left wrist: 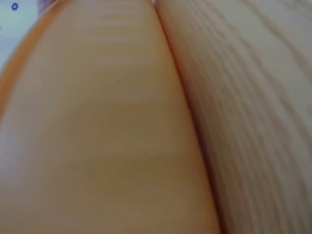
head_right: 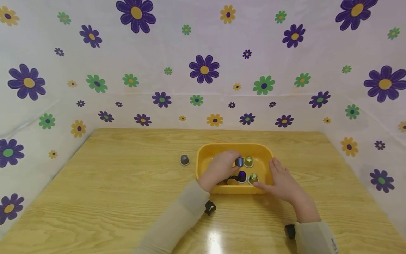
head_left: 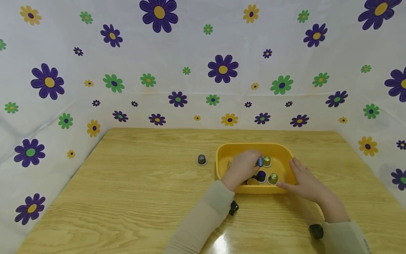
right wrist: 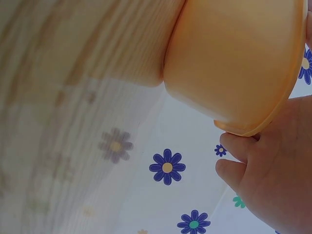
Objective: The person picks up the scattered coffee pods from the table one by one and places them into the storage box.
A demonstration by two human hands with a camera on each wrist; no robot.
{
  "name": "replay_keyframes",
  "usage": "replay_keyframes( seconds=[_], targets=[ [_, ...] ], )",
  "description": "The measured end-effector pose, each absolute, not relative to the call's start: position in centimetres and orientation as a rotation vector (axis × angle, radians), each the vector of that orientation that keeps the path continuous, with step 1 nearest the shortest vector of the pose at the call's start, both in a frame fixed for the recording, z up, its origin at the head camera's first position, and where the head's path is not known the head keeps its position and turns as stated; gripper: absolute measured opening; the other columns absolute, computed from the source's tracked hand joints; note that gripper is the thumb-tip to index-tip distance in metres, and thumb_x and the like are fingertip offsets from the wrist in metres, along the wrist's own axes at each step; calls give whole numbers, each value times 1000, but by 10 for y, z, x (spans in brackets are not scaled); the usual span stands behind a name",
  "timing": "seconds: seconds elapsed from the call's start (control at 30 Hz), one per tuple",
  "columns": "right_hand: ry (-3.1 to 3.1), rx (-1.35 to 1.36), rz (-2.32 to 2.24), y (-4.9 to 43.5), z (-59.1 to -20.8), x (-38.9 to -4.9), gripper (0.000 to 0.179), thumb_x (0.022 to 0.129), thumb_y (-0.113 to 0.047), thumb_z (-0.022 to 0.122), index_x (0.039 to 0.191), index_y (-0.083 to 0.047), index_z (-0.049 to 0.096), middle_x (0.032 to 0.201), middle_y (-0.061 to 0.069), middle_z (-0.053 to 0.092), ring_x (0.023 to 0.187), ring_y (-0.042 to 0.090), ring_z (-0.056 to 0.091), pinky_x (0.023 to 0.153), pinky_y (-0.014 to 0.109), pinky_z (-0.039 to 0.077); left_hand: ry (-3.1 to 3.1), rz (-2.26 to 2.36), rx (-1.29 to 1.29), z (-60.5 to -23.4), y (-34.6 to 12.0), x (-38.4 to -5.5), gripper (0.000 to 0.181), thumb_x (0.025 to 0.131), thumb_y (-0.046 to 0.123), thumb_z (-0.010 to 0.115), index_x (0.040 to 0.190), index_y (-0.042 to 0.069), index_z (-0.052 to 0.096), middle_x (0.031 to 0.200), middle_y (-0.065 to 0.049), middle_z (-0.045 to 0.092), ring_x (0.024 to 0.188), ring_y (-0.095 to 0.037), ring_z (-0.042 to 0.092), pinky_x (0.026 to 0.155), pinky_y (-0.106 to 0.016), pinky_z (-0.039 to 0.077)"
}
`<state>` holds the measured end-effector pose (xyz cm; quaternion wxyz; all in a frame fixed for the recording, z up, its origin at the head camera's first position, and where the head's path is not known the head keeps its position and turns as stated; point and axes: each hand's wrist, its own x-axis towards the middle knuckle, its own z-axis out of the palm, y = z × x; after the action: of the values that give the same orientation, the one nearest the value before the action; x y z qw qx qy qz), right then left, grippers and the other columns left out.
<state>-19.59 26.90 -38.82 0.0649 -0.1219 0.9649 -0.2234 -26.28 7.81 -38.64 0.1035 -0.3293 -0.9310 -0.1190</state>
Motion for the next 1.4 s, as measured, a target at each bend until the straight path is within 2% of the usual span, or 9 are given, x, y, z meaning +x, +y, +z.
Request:
replay_keyframes(
  seconds=[0.33,0.8,1.4],
  targets=[
    [2926,-399,-673,269,-390,-196,90,70,-53,43,123,8,3,127,22,-4,113,33,-4,87,48,1,-2866,-290,-911,-389,79,-264,19,69,24,60,85,19,50,74,8,48,60,-5,41,47,-19,35],
    [2928,-394,-676,270,-391,-196,91,69,-53,44,123,7,2,127,22,-4,113,33,-3,87,48,1,-2921,-276,-959,-395,78,-264,21,69,26,59,85,18,48,72,7,50,57,-4,42,44,-19,34],
    [2919,-402,-668,268,-391,-197,91,70,-53,43,123,8,2,127,23,-5,113,34,-3,87,48,1,-2916,-109,-958,-401,77,-265,6,73,21,55,74,18,50,61,7,44,52,-7,39,43,-21,32]
  ],
)
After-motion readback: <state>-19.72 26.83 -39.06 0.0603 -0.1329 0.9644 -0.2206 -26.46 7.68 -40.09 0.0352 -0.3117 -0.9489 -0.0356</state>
